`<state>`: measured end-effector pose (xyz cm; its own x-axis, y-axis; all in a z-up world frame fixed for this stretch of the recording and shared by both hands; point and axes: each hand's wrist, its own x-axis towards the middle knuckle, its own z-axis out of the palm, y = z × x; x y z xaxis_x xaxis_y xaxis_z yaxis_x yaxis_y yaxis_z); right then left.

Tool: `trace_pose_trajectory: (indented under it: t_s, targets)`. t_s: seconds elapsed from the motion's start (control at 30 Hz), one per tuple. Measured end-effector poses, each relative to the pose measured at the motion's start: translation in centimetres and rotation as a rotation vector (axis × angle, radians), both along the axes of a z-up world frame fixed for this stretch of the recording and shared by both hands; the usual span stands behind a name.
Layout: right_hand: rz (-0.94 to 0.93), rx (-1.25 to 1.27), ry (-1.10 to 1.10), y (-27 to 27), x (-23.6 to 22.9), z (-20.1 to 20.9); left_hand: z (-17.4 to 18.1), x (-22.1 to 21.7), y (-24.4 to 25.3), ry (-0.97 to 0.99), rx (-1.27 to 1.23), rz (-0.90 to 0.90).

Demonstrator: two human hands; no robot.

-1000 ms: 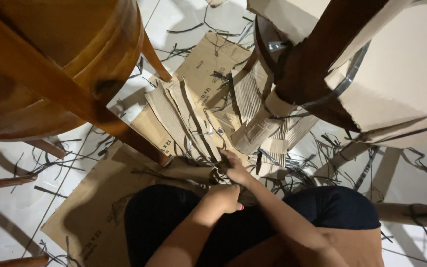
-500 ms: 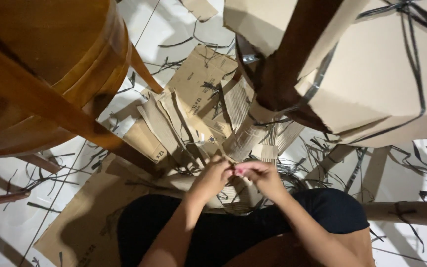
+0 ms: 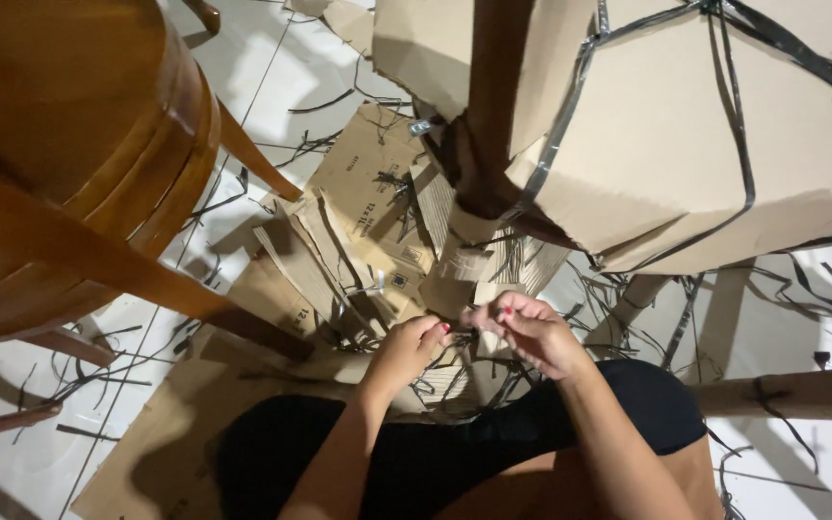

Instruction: The person wraps a wooden chair with cardboard and black plastic straps, securing the materials by hand.

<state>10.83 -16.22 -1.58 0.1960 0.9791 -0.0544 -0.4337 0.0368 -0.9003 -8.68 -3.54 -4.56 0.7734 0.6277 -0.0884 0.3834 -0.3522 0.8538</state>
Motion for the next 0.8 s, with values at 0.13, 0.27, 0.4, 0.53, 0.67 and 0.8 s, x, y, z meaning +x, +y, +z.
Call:
trace_pose_trajectory:
  t_s: [0.13,0.27,0.4,0.53,0.67,0.8]
  targets:
    - [0.049,0.039,0.15,-0.1,1.3,-5.0,0.8,1.1,-0.1,0.017,0.034,0.031]
    - [-0.072,-0.082,-0.566,-0.5,0.9,-2.3,-1.5,1.9,0.8,-0.051,0.046,0.11]
    - [0.087,-0.26,-0.866,-0.3,1.4,-0.6,-2.3,2.7,1.1,-0.132,0.011,0.168]
    - [0.089,-0.356,-0.838,-1.3,4.1,-3.3,-3.0,2.4,3.1,-0.126,-0.049,0.216]
    - [-0.086,-0.342,-0.861,-2.1,6.5,-2.5,-2.6,2.0,3.5,0.007,0.048,0.227]
    - [-0.184,-0.5,-0.812,-2.5,7.6,-1.8,-2.8,3.3,2.1,-0.074,0.078,0.248]
